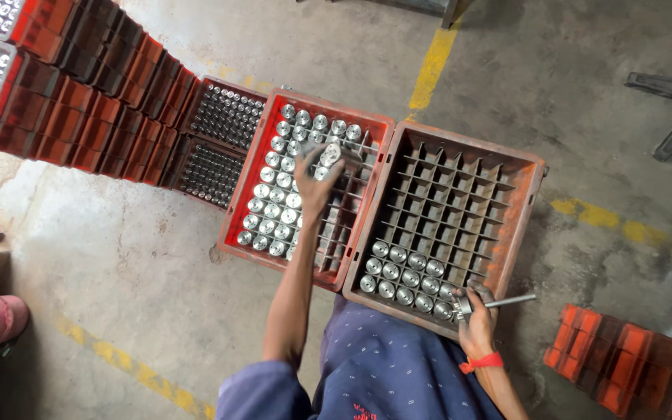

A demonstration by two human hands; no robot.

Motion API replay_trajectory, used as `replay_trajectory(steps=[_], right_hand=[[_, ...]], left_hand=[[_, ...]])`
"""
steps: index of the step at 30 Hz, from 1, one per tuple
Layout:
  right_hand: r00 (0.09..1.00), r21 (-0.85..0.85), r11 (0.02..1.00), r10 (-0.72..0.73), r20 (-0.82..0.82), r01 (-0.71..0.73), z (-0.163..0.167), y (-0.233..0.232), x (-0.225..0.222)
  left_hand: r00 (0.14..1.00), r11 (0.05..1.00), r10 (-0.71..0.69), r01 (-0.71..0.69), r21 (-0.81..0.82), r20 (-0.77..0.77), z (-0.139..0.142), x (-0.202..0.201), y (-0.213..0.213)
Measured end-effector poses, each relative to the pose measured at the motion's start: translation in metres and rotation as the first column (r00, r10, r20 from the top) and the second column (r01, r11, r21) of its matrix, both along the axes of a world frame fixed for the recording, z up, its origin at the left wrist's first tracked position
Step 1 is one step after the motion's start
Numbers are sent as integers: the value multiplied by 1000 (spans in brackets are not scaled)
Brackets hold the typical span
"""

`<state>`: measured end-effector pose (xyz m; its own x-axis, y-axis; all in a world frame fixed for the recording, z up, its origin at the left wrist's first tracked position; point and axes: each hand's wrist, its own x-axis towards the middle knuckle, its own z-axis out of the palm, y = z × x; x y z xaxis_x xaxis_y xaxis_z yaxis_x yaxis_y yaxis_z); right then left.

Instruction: The person transfers small metal parts from one crate to another using a metal tool. They repeatedly pick up parts and place them into a second crate, occasionally moving crates to access more parts.

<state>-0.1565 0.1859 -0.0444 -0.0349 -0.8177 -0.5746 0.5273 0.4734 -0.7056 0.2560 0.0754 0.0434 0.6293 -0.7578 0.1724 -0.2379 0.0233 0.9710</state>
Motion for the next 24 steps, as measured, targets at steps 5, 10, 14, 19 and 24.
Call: replay_trajectory(steps=[5,10,14,19,24], right_hand=[[995,-36,995,92,36,-91,11,-7,33],[990,-132,985,119,70,-110,38,-23,59],[993,-192,979,86,78,-69,55,-30,68],[970,-293,925,217,-112,-241,54,-8,64],[962,-176,947,274,-1,-269,27,-3,49]], left_hand=[[480,971,-240,107,-215,-844,-27,-83,42],[898,791,-385,441,424,-214,-46,-161,104],[775,649,-631,549,527,-29,-40,-195,139],[672,474,-720,657,586,-170,-36,-205,149],[577,392,-786,744,541,-224,-37,-208,148]])
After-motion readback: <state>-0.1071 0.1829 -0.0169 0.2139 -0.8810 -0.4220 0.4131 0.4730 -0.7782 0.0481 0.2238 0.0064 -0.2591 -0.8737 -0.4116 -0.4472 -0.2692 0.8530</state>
